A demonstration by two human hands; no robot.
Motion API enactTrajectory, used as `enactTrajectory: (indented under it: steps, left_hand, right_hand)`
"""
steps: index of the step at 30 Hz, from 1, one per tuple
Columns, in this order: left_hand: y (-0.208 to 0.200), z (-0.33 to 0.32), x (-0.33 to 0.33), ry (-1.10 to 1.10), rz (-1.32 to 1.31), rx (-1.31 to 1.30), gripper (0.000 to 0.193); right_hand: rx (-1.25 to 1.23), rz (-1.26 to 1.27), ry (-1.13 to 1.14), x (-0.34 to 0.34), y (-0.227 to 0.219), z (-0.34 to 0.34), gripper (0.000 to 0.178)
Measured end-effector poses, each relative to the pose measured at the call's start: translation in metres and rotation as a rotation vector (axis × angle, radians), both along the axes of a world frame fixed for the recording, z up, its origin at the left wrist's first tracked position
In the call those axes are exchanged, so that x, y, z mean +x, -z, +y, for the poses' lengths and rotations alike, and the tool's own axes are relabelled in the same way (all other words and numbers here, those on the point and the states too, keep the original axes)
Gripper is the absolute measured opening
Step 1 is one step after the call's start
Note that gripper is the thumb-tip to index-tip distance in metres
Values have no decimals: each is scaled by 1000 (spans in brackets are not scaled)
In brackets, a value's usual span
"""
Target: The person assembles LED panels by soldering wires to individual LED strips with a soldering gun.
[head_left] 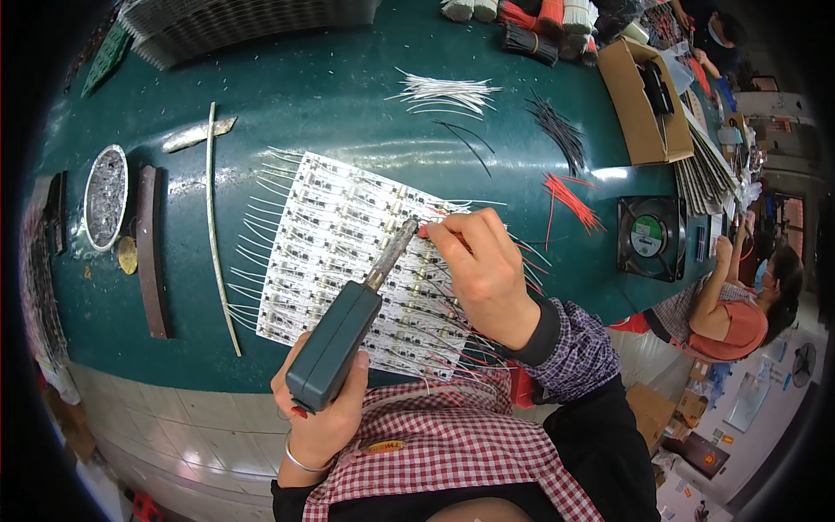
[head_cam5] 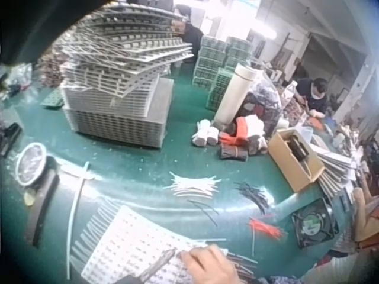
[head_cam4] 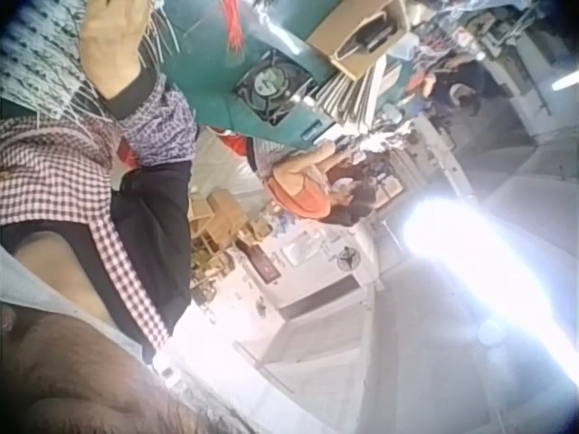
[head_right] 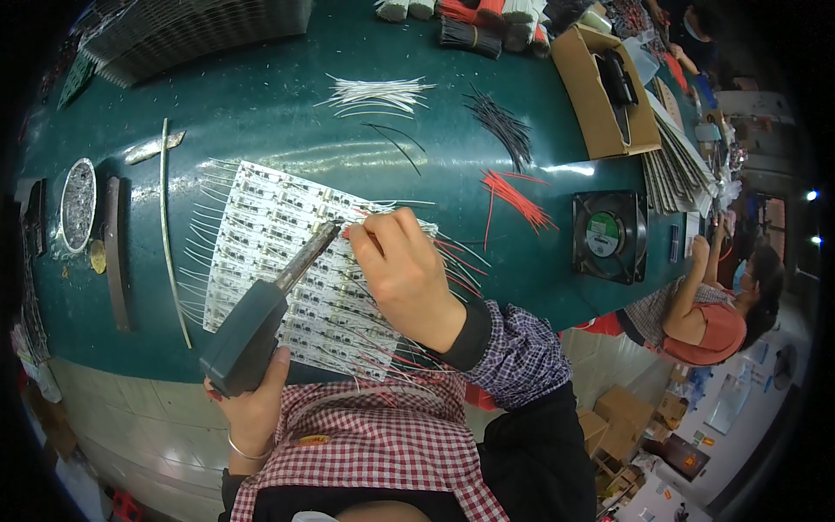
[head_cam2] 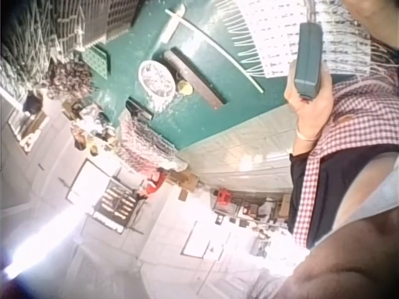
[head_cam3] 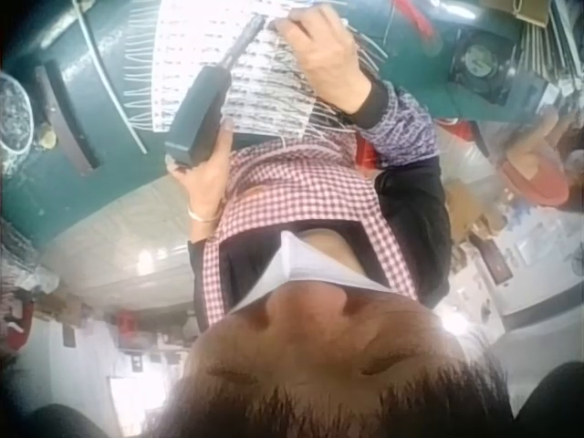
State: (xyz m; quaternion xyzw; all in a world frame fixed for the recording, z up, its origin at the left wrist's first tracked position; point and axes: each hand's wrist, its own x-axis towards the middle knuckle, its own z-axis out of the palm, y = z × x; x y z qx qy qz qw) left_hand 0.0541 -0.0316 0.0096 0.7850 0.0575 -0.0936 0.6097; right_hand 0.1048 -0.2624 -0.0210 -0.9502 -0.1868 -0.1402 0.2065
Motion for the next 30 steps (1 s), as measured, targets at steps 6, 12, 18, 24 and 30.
enactTrajectory:
  steps: [6, 12, 18, 24, 30]
  left_hand:
    - [-4, -2, 5, 31, -7, 2, 16]
    - [-4, 0, 5, 60, -45, 40, 16]
    - [-1, 1, 0, 17, -77, 74, 15]
    - [6, 6, -10, -12, -132, 124, 18]
    - [1, 7, -10, -67, -87, 124, 18]
  right_hand:
    - [-16, -12, -2, 0, 1, -1, 31]
    - [-47, -8, 4, 0, -1, 3, 30]
    - [-54, -12, 10, 0, -1, 4, 29]
    - [-33, 0, 15, 0, -1, 4, 28]
    - [14, -66, 18, -5, -1, 4, 32]
